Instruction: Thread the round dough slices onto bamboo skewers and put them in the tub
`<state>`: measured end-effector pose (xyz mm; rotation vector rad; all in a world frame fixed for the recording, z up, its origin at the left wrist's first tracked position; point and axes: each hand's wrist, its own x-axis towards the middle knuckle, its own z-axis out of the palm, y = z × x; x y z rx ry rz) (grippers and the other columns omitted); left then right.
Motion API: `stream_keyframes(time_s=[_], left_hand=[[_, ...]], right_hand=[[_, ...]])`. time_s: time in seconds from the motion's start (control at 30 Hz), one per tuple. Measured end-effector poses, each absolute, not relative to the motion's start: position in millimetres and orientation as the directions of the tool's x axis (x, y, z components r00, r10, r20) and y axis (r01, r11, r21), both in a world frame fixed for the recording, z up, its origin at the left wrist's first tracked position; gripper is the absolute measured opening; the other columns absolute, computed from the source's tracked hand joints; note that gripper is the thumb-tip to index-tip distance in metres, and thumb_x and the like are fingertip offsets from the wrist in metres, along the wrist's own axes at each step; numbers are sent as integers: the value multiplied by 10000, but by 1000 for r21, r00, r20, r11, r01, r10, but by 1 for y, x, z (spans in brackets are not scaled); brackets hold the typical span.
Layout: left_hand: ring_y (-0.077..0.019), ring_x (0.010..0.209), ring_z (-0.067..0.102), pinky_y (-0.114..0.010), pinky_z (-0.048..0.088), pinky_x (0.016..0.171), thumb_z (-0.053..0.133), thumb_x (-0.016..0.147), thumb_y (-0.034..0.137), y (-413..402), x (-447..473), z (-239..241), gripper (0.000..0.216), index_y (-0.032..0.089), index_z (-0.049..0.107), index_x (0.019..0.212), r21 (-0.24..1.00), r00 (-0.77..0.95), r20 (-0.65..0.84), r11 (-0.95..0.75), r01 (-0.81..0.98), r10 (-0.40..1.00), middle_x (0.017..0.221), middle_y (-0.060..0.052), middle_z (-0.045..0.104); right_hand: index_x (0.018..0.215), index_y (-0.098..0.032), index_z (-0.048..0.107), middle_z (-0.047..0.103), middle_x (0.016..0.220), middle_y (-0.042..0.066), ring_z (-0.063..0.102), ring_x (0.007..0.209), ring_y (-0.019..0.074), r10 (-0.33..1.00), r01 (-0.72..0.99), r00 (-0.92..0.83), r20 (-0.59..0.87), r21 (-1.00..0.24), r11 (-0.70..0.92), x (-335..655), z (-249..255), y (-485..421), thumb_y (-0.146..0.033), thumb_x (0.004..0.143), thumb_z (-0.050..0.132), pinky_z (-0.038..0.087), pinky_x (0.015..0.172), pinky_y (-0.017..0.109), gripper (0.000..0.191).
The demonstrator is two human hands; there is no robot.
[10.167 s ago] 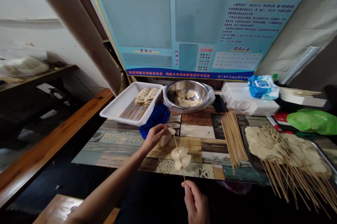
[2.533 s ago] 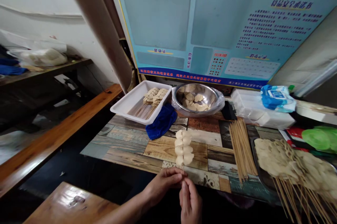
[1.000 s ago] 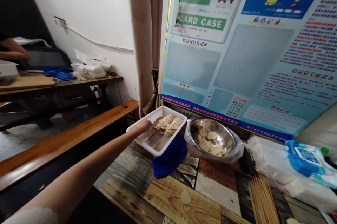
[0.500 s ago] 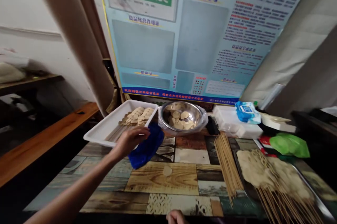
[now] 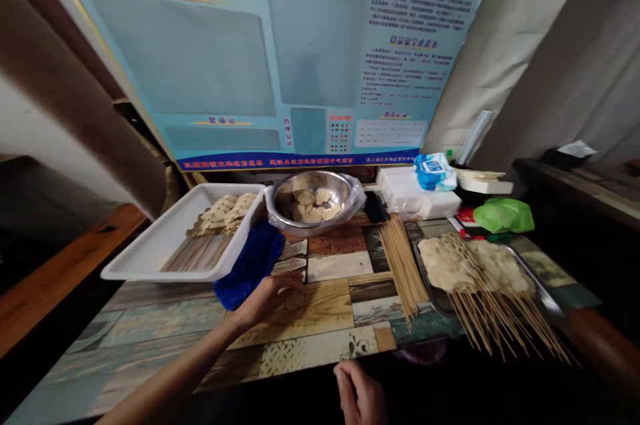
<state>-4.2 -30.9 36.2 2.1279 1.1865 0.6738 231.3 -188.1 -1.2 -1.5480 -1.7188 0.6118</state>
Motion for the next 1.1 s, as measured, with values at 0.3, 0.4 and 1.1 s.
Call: stream_keyframes(time_s=[0.3, 0.4, 1.1], left_hand=[[-174, 935, 644, -270, 524, 796, 438, 874, 235, -23, -5, 20, 245, 204, 676, 920, 612, 384, 378, -538, 579, 843, 1050, -82, 660], [-169, 874, 648, -264, 538, 743, 471, 866, 263, -23, -6, 24, 209, 180, 659, 902, 656, 301, 399, -499, 566, 866, 992, -88, 657], [-235, 1112, 483, -432, 383, 977, 467, 848, 250, -17, -43, 53, 254, 229, 697, 951, 541, 108, 406, -334, 772, 907, 1175, -78, 550]], right_hand=[[824, -177, 622, 681, 802, 73, 651, 728, 179, 965, 940, 74, 250, -340, 16, 331, 35, -95, -198, 900, 406, 461, 660, 249, 230], [780, -171, 622, 643, 796, 69, 620, 679, 173, 975, 969, 65, 211, -248, -11, 344, 33, -72, -161, 852, 489, 403, 587, 241, 152], [788, -185, 604, 646, 797, 55, 621, 700, 175, 975, 985, -36, 219, -155, 72, 351, 15, -63, -212, 854, 482, 422, 622, 257, 141]])
